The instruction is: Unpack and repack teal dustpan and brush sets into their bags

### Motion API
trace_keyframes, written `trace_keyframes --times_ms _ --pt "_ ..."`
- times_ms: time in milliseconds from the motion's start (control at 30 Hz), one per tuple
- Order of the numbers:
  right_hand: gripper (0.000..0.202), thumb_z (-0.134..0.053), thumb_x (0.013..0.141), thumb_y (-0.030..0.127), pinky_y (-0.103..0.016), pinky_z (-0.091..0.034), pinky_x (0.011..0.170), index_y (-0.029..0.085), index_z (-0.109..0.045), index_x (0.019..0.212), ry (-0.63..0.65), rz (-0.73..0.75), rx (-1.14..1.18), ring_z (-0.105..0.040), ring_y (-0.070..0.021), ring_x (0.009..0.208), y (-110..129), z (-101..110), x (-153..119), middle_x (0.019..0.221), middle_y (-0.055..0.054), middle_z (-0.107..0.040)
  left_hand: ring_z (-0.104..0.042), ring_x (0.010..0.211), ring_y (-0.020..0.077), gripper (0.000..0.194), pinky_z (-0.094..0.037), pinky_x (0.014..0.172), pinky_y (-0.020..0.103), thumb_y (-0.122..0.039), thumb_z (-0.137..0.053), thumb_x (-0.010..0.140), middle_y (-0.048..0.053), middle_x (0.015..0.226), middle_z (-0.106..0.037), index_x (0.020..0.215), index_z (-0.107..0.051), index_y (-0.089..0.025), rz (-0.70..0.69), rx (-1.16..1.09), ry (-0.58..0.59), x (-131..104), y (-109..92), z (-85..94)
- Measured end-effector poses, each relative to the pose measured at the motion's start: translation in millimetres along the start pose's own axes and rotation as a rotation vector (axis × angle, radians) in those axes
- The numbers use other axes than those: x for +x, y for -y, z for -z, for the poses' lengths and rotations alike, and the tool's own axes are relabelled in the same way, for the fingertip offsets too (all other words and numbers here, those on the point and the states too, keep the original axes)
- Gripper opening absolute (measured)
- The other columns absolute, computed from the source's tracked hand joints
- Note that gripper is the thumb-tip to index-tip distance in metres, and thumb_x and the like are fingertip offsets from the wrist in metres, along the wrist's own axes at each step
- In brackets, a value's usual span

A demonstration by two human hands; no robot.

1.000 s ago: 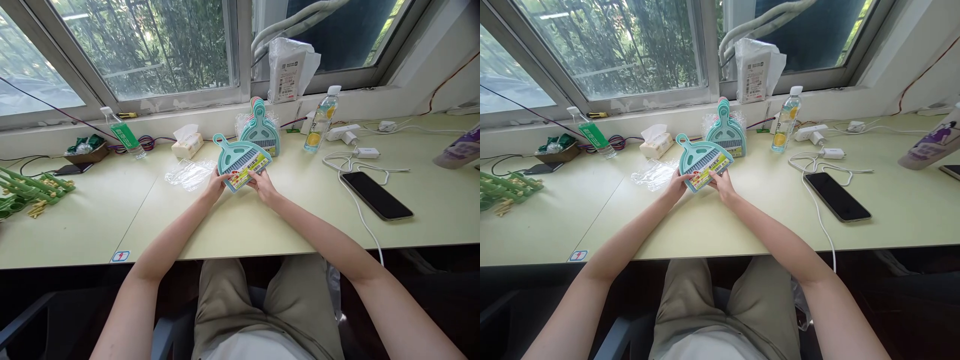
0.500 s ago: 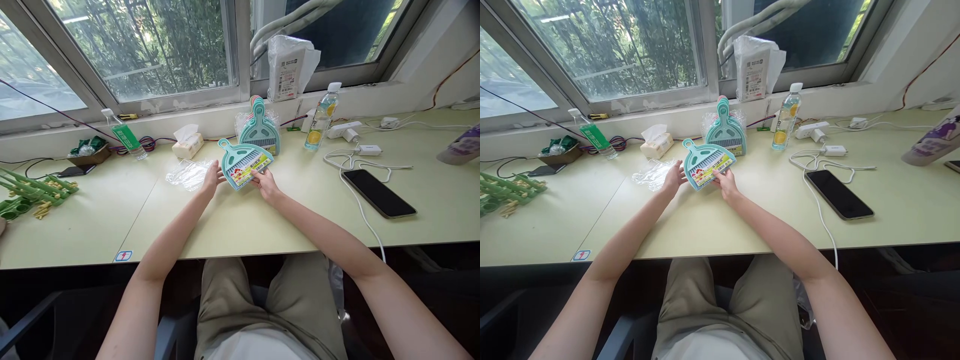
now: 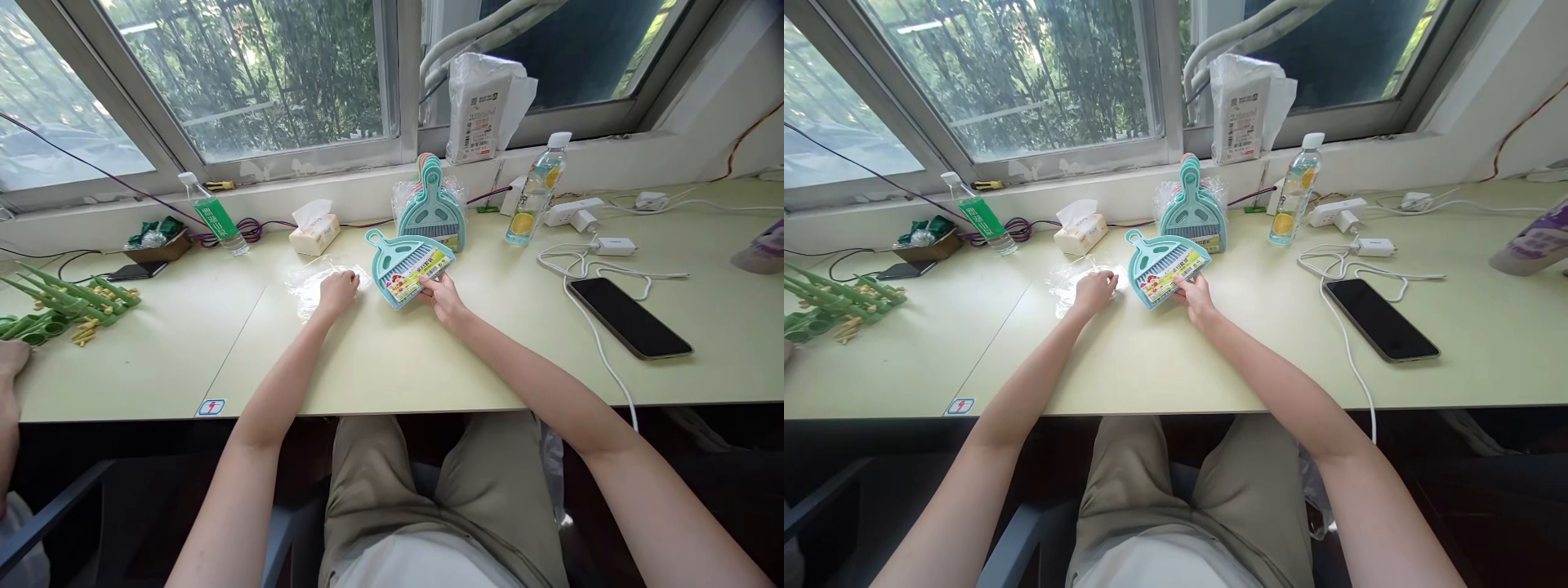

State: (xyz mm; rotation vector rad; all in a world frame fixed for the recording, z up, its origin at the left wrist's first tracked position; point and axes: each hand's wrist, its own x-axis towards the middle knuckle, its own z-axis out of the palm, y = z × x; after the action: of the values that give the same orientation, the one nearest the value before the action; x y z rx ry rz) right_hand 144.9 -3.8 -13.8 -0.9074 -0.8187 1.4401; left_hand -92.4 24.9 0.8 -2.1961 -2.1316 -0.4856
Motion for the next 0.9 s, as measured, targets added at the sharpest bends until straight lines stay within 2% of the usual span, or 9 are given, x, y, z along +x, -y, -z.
trace_keyframes --times_ms 100,167,267,333,400,500,667,767,900 --pt "0.022 -0.065 0.081 0.016 -0.036 -0.062 0.084 0.024 -0.053 0.096 0.000 -0.008 -0.004 -0.072 -0.0159 0.086 0 1 0 0.097 0.000 -0.073 -0.062 0.080 0.0303 0.037 -0.041 0.072 0.038 -0.034 -0.043 0.088 0.014 0.070 -0.064 0.060 -0.064 -0.019 -0.031 0.000 0.100 -1 -3 2.3" --pt "0.022 -0.066 0.081 0.015 -0.035 -0.062 0.084 0.024 -0.053 0.097 0.008 -0.007 -0.003 -0.072 -0.0156 0.085 0 1 0 0.097 0.001 -0.073 -0.062 0.078 0.0301 0.033 -0.042 0.071 0.038 -0.034 -0.049 0.084 0.013 0.068 -0.063 0.056 -0.061 -0.020 -0.023 -0.011 0.140 -1 -3 3.4" --pt "0.020 -0.065 0.082 0.015 -0.033 -0.062 0.083 0.023 -0.054 0.096 0.025 -0.010 0.002 -0.072 -0.0145 0.083 0 1 0 0.097 0.001 -0.073 -0.062 0.089 0.0342 0.017 -0.043 0.078 0.041 -0.034 -0.058 0.078 0.015 0.080 -0.067 0.077 -0.066 -0.019 0.055 0.002 0.068 0 -1 5.0" --pt "0.019 -0.065 0.082 0.014 -0.033 -0.062 0.082 0.022 -0.056 0.096 0.046 -0.016 -0.001 -0.072 -0.0143 0.081 0 1 1 0.098 0.000 -0.074 -0.061 0.097 0.0393 0.029 -0.042 0.083 0.045 -0.034 -0.061 0.077 0.020 0.089 -0.067 0.099 -0.065 -0.015 0.133 0.020 -0.002 1 3 6.2" --pt "0.019 -0.065 0.082 0.014 -0.033 -0.062 0.082 0.022 -0.057 0.096 0.066 -0.023 -0.010 -0.073 -0.0147 0.081 0 0 1 0.098 0.000 -0.074 -0.059 0.101 0.0429 0.040 -0.041 0.085 0.048 -0.037 -0.060 0.078 0.024 0.094 -0.066 0.108 -0.061 -0.010 0.199 0.045 -0.012 1 9 7.6" --pt "0.020 -0.065 0.082 0.013 -0.034 -0.062 0.081 0.021 -0.058 0.098 0.085 -0.029 -0.028 -0.073 -0.0156 0.080 -1 -1 -1 0.096 -0.001 -0.075 -0.060 0.100 0.0417 0.031 -0.042 0.083 0.047 -0.036 -0.054 0.082 0.024 0.093 -0.067 0.098 -0.065 -0.012 0.219 0.113 0.072 3 19 9.5" --pt "0.019 -0.066 0.081 0.013 -0.037 -0.063 0.079 0.021 -0.059 0.097 0.136 -0.055 -0.082 -0.073 -0.0162 0.075 -2 -3 -3 0.095 -0.002 -0.075 -0.063 0.097 0.0367 0.020 -0.043 0.079 0.041 -0.020 -0.050 0.080 0.021 0.091 -0.067 0.087 -0.068 -0.014 0.152 0.186 0.162 5 26 8.4" --pt "0.020 -0.067 0.079 0.013 -0.038 -0.063 0.079 0.020 -0.061 0.097 0.159 -0.065 -0.128 -0.073 -0.0166 0.075 -4 -3 -3 0.095 -0.002 -0.075 -0.062 0.096 0.0358 0.027 -0.043 0.077 0.041 -0.016 -0.043 0.083 0.023 0.098 -0.065 0.095 -0.067 -0.013 0.118 0.171 0.086 4 19 5.2" --pt "0.020 -0.068 0.078 0.012 -0.039 -0.063 0.081 0.020 -0.062 0.096 0.179 -0.087 -0.142 -0.073 -0.0170 0.077 -4 0 0 0.095 -0.003 -0.076 -0.055 0.108 0.0356 0.036 -0.044 0.082 0.043 -0.011 -0.031 0.088 0.023 0.114 -0.059 0.104 -0.063 -0.014 0.050 0.097 -0.169 3 8 3.7"
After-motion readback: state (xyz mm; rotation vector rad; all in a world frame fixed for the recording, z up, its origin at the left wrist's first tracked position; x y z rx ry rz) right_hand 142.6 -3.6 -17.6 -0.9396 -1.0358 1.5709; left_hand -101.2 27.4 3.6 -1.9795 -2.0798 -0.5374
